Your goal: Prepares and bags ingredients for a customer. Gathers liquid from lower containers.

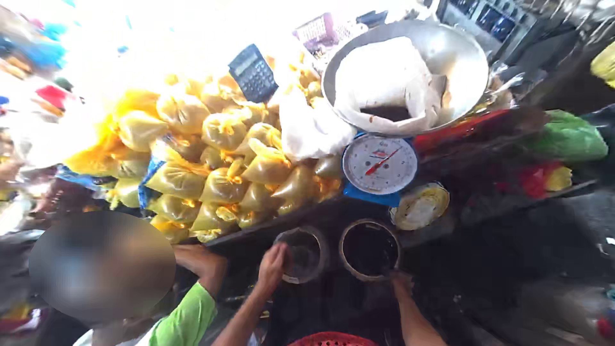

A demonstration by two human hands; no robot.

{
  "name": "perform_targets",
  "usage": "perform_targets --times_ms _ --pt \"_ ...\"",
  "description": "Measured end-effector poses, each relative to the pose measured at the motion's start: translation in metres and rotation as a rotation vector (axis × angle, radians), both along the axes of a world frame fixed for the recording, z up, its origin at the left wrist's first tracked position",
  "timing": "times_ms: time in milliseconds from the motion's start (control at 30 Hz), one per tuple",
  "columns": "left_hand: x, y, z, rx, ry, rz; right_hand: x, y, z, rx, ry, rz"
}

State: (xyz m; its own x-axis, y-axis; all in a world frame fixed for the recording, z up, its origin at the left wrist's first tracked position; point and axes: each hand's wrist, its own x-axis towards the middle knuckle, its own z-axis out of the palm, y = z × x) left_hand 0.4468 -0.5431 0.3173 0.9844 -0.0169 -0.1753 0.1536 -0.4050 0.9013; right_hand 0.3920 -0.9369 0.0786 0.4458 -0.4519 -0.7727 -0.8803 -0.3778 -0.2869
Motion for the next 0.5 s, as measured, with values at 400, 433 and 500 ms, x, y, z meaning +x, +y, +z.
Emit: perform_targets --times_ms 400,433,500 --pt "0.235 -0.181 0.336 0.516 -0.319 -0.351 -0.066 0.023 0.010 0.248 -0.143 -0.096" --pt "0.244 -0.192 0.335 0.540 -0.304 -0.405 -0.082 0.025 0.017 0.260 -0.147 -0.159" --pt "0.253 -0.205 0.328 0.582 -0.360 -0.490 -0.117 0.034 0.027 0.255 -0.150 -0.269"
